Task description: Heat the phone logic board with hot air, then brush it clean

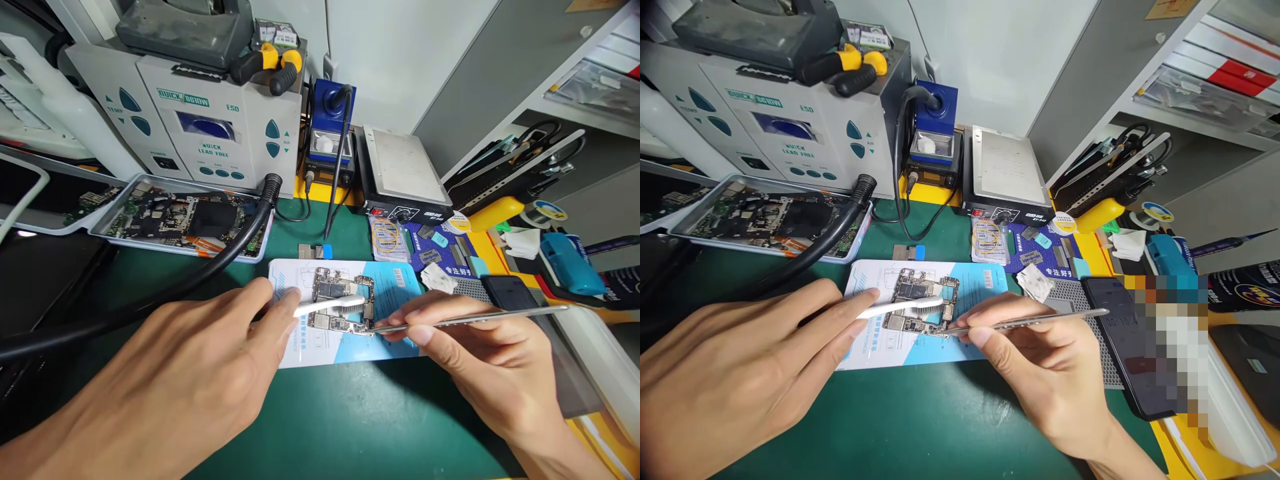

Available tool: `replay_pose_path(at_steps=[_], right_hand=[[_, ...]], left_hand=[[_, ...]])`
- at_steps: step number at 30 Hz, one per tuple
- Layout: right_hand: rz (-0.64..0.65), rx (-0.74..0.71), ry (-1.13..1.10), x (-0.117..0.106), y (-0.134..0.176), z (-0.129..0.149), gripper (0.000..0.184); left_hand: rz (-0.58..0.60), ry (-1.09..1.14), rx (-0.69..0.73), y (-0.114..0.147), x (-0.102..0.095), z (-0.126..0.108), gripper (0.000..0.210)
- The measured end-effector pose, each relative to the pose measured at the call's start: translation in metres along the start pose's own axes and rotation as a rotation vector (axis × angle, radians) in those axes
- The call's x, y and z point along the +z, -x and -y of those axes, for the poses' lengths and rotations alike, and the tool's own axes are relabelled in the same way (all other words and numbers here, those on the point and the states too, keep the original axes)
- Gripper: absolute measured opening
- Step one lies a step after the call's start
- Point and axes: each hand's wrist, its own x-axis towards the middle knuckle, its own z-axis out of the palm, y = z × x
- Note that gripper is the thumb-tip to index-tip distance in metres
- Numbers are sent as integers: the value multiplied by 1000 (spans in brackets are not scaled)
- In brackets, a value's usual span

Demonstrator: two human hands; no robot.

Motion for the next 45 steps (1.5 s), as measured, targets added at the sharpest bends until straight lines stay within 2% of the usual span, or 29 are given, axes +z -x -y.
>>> replay_pose_path(at_steps=[10, 19, 34, 45], right_hand=[[-26, -51, 43, 5, -1, 1, 21], [-21, -63, 84, 4, -4, 3, 18], [1, -61, 73, 3, -6, 6, 23], [-10, -62, 60, 4, -6, 6, 16]], left_hand=[[25, -7, 11, 2, 1, -1, 47], [7, 24, -92, 11, 6, -3, 48], [5, 21, -74, 8, 6, -4, 46], [-1, 21, -73, 7, 6, -3, 51]])
